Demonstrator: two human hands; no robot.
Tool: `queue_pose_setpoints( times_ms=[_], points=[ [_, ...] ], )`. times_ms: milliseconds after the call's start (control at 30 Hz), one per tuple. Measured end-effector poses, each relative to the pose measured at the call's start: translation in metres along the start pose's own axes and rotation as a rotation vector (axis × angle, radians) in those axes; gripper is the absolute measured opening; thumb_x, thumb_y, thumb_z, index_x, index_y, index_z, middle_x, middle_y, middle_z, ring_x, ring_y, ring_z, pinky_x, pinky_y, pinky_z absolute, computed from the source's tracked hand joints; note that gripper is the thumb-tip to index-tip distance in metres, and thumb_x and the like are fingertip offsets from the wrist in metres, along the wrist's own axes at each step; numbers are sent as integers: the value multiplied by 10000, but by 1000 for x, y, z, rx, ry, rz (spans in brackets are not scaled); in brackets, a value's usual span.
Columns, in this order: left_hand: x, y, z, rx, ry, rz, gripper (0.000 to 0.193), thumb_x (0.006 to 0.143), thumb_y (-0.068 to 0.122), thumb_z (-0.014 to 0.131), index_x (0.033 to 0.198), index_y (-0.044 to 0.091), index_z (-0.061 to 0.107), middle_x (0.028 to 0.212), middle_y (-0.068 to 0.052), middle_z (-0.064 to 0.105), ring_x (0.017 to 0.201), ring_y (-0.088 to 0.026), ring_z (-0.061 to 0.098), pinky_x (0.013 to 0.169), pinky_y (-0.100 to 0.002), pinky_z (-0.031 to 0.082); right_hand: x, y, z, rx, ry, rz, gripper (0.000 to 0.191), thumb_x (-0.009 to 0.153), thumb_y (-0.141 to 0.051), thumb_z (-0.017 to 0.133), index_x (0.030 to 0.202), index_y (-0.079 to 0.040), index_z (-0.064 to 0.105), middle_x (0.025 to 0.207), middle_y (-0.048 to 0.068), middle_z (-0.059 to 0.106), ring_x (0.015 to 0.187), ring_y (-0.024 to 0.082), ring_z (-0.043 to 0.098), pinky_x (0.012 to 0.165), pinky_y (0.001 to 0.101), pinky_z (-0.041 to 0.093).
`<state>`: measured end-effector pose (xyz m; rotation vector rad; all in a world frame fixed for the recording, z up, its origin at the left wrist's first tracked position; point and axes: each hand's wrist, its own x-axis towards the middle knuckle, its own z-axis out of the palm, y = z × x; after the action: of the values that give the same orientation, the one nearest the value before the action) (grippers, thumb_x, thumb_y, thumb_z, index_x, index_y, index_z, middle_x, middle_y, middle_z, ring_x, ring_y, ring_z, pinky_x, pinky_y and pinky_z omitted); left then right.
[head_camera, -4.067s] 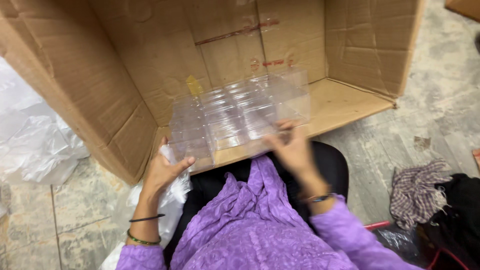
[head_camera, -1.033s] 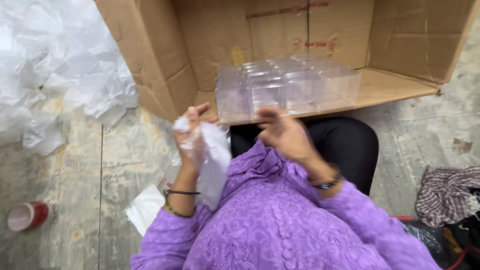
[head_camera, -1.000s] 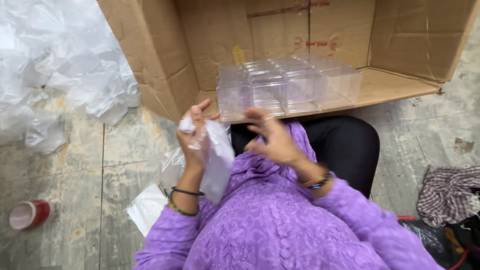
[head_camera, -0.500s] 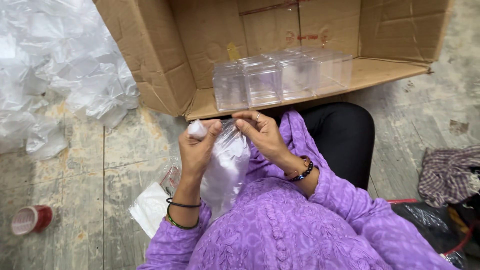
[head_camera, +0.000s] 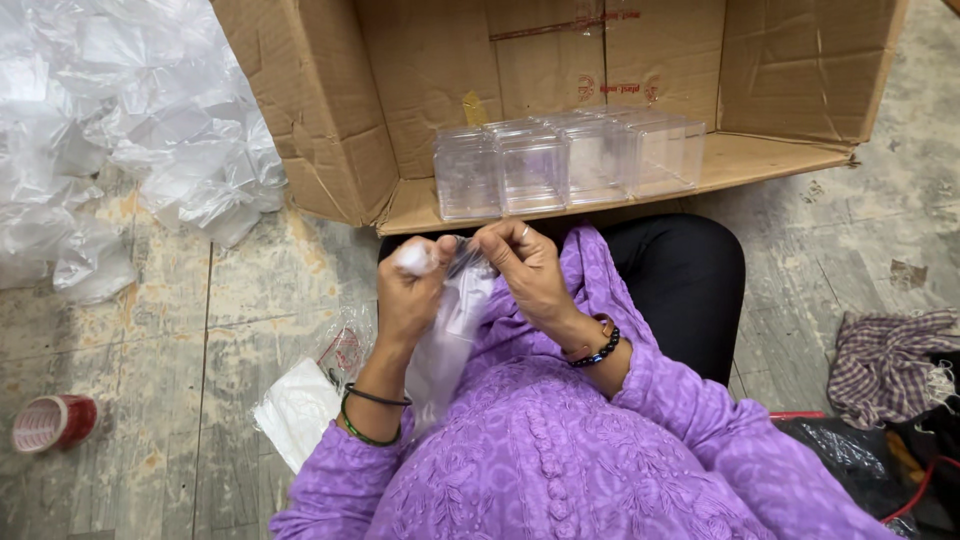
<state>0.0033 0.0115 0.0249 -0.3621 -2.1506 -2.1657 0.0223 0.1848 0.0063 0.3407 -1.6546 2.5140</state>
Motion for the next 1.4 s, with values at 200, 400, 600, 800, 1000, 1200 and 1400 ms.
queue_pose_setpoints(
  times_ms=[200,400,600,800,1000,1200,1400],
  points=[
    [-5,-26,-38,-353,-341,-471,353,1023,365,608,959,68,787,652,67,535,550,-16,418,460,-212,290,-15,5,-25,208,-126,435,260,1111,-289,629,962,-80,588,664,-18,589,464,14,458,402,159,354],
    [-10,-14,-101,-657,-934,-381,174,949,171,757,1009,54,643,1025,-86,713,823,-124,633,695,-261,494,-4,-34,-74,-241,-462,407,241,978,-194,745,1150,-33,692,849,-3,684,760,94,620,678,253,513],
    [120,-81,-29,47,-170,-168,325,840,125,725,1142,16,674,979,-62,703,838,-141,661,749,-291,552,84,-8,-64,-1326,82,-228,262,958,-141,610,1156,4,700,813,253,687,741,446,682,674,523,531],
    [130,-122,9,-74,-75,-77,365,835,158,734,1160,9,658,1010,-92,686,886,-184,643,789,-327,532,113,26,-57,-1429,195,-389,96,918,-68,575,958,2,627,899,280,656,749,491,624,658,551,502],
    [68,-110,-29,-208,-168,-198,409,830,190,742,1179,3,642,1041,-122,670,934,-228,624,829,-364,512,53,27,-34,-767,252,-176,177,1065,-120,607,923,-40,538,721,78,559,669,210,535,582,346,464],
    [-43,-174,-116,148,223,-344,454,824,223,751,1197,-4,626,1073,-152,653,981,-271,606,869,-401,492,-3,77,8,-61,69,474,92,1008,-182,557,962,-113,515,667,-33,540,512,32,451,431,208,334],
    [-66,-228,-113,743,154,-195,500,819,255,759,1216,-10,610,1104,-182,636,1029,-314,587,909,-437,472,0,85,-5,-533,-214,514,226,972,-200,605,1085,-18,534,753,94,649,567,135,549,497,275,421]
  ],
)
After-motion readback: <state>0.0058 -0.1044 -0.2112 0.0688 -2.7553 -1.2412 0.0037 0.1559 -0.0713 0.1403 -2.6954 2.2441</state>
